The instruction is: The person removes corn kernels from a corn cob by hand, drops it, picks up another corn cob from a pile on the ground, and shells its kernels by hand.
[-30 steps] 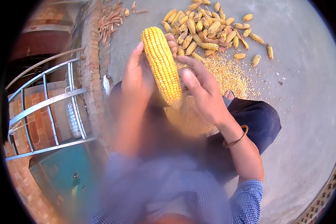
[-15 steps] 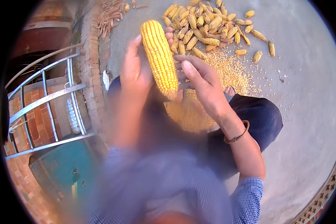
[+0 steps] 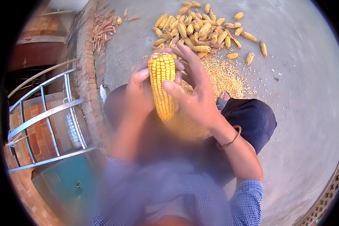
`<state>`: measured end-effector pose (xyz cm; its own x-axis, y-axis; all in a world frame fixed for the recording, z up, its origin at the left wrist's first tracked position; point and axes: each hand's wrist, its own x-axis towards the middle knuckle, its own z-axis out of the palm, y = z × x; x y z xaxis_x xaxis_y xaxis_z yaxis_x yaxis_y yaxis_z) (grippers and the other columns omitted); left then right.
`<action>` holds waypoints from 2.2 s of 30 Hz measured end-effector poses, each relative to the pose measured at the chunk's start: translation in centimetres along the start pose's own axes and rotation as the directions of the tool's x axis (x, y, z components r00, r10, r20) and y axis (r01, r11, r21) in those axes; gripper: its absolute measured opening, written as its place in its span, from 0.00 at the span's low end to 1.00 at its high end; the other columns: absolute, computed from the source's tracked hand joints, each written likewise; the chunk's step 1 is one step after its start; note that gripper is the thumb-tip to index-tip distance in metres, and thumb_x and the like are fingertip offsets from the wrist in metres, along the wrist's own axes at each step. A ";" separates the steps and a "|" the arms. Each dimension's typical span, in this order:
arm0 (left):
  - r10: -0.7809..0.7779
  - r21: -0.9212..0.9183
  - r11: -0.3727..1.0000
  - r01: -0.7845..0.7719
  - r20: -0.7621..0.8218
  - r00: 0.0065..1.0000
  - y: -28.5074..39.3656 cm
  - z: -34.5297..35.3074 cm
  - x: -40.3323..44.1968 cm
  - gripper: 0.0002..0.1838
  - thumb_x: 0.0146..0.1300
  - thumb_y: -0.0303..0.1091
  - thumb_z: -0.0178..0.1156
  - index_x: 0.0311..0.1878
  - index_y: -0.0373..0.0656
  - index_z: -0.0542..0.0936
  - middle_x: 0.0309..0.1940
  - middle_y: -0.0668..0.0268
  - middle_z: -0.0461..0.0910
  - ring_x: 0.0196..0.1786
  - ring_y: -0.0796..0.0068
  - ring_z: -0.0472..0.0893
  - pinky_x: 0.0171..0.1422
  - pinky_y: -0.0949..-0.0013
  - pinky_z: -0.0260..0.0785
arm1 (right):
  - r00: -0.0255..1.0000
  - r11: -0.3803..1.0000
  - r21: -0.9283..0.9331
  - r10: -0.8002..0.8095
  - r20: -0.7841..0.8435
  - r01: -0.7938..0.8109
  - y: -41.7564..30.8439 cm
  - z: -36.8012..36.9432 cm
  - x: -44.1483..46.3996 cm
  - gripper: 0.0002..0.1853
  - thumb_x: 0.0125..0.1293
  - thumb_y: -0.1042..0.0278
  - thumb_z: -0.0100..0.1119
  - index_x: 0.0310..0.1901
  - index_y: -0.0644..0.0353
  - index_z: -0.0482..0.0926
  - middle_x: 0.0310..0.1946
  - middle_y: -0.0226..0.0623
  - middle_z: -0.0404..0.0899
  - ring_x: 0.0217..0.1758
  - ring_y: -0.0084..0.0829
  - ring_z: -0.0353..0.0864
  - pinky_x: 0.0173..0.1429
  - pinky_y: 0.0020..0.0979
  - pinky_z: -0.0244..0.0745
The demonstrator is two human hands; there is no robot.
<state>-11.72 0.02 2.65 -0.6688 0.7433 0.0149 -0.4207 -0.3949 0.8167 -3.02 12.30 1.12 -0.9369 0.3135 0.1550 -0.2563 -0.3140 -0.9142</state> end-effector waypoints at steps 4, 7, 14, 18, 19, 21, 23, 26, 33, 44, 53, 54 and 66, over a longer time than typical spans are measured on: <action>0.034 0.059 0.998 -0.037 0.053 0.998 0.0 -0.2 0.0 0.33 0.62 0.39 0.48 0.67 0.29 0.66 0.46 0.54 0.80 0.48 0.67 0.82 0.58 0.67 0.75 | 0.984 0.986 -0.095 0.147 0.102 -0.137 0.1 0.3 -0.9 0.50 0.61 0.65 0.71 0.76 0.64 0.46 0.71 0.48 0.60 0.74 0.35 0.63 0.76 0.38 0.59; 0.086 0.074 0.993 -0.093 0.091 0.992 -0.1 -0.6 0.2 0.34 0.61 0.39 0.50 0.68 0.29 0.64 0.46 0.55 0.79 0.48 0.67 0.82 0.58 0.67 0.75 | 0.967 0.974 0.016 0.222 0.127 -0.226 -0.1 1.1 -0.8 0.48 0.59 0.68 0.71 0.74 0.66 0.48 0.69 0.46 0.61 0.75 0.33 0.61 0.76 0.35 0.58; 0.123 0.160 0.975 -0.156 0.201 0.972 0.4 -0.5 -0.3 0.35 0.59 0.34 0.52 0.71 0.31 0.62 0.57 0.50 0.77 0.59 0.65 0.78 0.68 0.62 0.70 | 0.972 0.971 -0.110 0.220 0.079 -0.211 -0.2 1.2 -1.1 0.38 0.59 0.75 0.67 0.70 0.67 0.59 0.62 0.43 0.72 0.67 0.31 0.72 0.69 0.34 0.67; 0.128 0.233 0.957 -0.175 0.203 0.971 1.0 0.1 -0.8 0.34 0.59 0.34 0.55 0.71 0.33 0.65 0.57 0.52 0.77 0.62 0.65 0.76 0.71 0.62 0.66 | 0.969 0.955 -0.198 0.239 0.066 -0.222 -0.2 0.7 -1.1 0.34 0.59 0.74 0.68 0.66 0.66 0.66 0.56 0.40 0.78 0.60 0.28 0.78 0.63 0.31 0.73; 0.125 0.250 0.952 -0.175 0.204 0.971 1.1 -0.1 -0.8 0.33 0.60 0.34 0.55 0.70 0.33 0.66 0.57 0.53 0.77 0.62 0.66 0.76 0.71 0.62 0.66 | 0.958 0.940 -0.225 0.277 0.074 -0.255 -0.4 0.7 -1.1 0.33 0.59 0.73 0.68 0.65 0.66 0.67 0.54 0.40 0.79 0.59 0.27 0.79 0.62 0.30 0.74; 0.120 0.281 0.943 -0.175 0.204 0.972 1.3 -0.4 -0.9 0.30 0.63 0.34 0.55 0.68 0.33 0.69 0.57 0.55 0.77 0.62 0.67 0.76 0.71 0.62 0.65 | 0.980 0.948 -0.273 0.190 0.066 -0.165 0.2 0.7 -1.1 0.30 0.60 0.72 0.68 0.64 0.65 0.69 0.49 0.38 0.82 0.48 0.26 0.84 0.53 0.29 0.79; 0.130 0.368 0.905 -0.212 0.236 0.963 1.3 -1.0 -0.8 0.27 0.65 0.34 0.53 0.67 0.34 0.71 0.57 0.56 0.78 0.62 0.67 0.75 0.72 0.62 0.64 | 0.961 0.927 -0.282 0.272 0.055 -0.246 -0.5 0.9 -1.0 0.30 0.59 0.72 0.68 0.64 0.64 0.69 0.49 0.38 0.82 0.43 0.26 0.85 0.49 0.29 0.81; 0.162 0.452 0.853 -0.260 0.244 0.956 1.3 -1.3 -0.8 0.23 0.69 0.35 0.50 0.64 0.35 0.74 0.56 0.58 0.78 0.59 0.70 0.77 0.63 0.66 0.71 | 0.946 0.913 -0.301 0.312 0.084 -0.275 -0.1 0.7 -0.9 0.40 0.56 0.69 0.74 0.67 0.67 0.63 0.57 0.41 0.76 0.59 0.29 0.78 0.64 0.33 0.73; 0.106 0.515 0.848 -0.123 0.063 0.992 1.9 -0.7 -1.1 0.23 0.69 0.35 0.44 0.59 0.30 0.77 0.50 0.51 0.81 0.52 0.61 0.80 0.58 0.61 0.71 | 0.965 0.850 -0.499 0.246 0.094 -0.168 -0.2 0.3 -1.3 0.40 0.53 0.67 0.75 0.65 0.69 0.65 0.56 0.44 0.78 0.58 0.31 0.80 0.62 0.33 0.74; 0.108 0.339 0.938 -0.077 -0.073 0.992 0.8 -0.6 -0.6 0.20 0.73 0.34 0.44 0.54 0.29 0.78 0.43 0.51 0.83 0.48 0.60 0.83 0.58 0.59 0.75 | 0.992 0.875 -0.482 0.094 0.084 -0.042 0.6 0.0 -1.4 0.28 0.56 0.68 0.70 0.57 0.68 0.72 0.37 0.45 0.85 0.41 0.33 0.88 0.46 0.33 0.80; 0.165 0.353 0.928 -0.121 -0.096 0.982 -0.2 -1.5 -0.4 0.16 0.75 0.34 0.46 0.51 0.32 0.78 0.41 0.55 0.83 0.46 0.64 0.83 0.55 0.61 0.76 | 0.968 0.820 -0.556 0.229 0.100 -0.137 -0.1 -0.1 -1.5 0.31 0.56 0.65 0.71 0.59 0.69 0.71 0.39 0.49 0.83 0.43 0.31 0.85 0.48 0.33 0.78; 0.164 0.345 0.931 -0.119 -0.102 0.981 -0.2 -1.6 -0.4 0.16 0.75 0.34 0.46 0.51 0.32 0.78 0.41 0.55 0.83 0.45 0.64 0.83 0.55 0.61 0.76 | 0.965 0.822 -0.555 0.231 0.121 -0.127 -0.3 -0.1 -1.5 0.32 0.57 0.64 0.71 0.60 0.69 0.70 0.40 0.48 0.82 0.43 0.30 0.84 0.48 0.33 0.78; 0.110 0.208 0.975 -0.076 -0.157 0.981 0.1 -1.2 0.0 0.16 0.77 0.37 0.44 0.47 0.34 0.78 0.37 0.59 0.82 0.40 0.73 0.83 0.48 0.69 0.77 | 0.843 0.874 -0.040 0.478 0.247 -0.484 -0.6 -0.2 -1.6 0.27 0.68 0.67 0.63 0.65 0.69 0.67 0.47 0.33 0.75 0.43 0.18 0.77 0.46 0.25 0.76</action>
<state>-12.49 -0.67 2.05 -0.7989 0.6013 0.0135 -0.2321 -0.3289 0.9154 -1.32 12.13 1.38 -0.9710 -0.1073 -0.2134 0.2386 -0.3902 -0.8893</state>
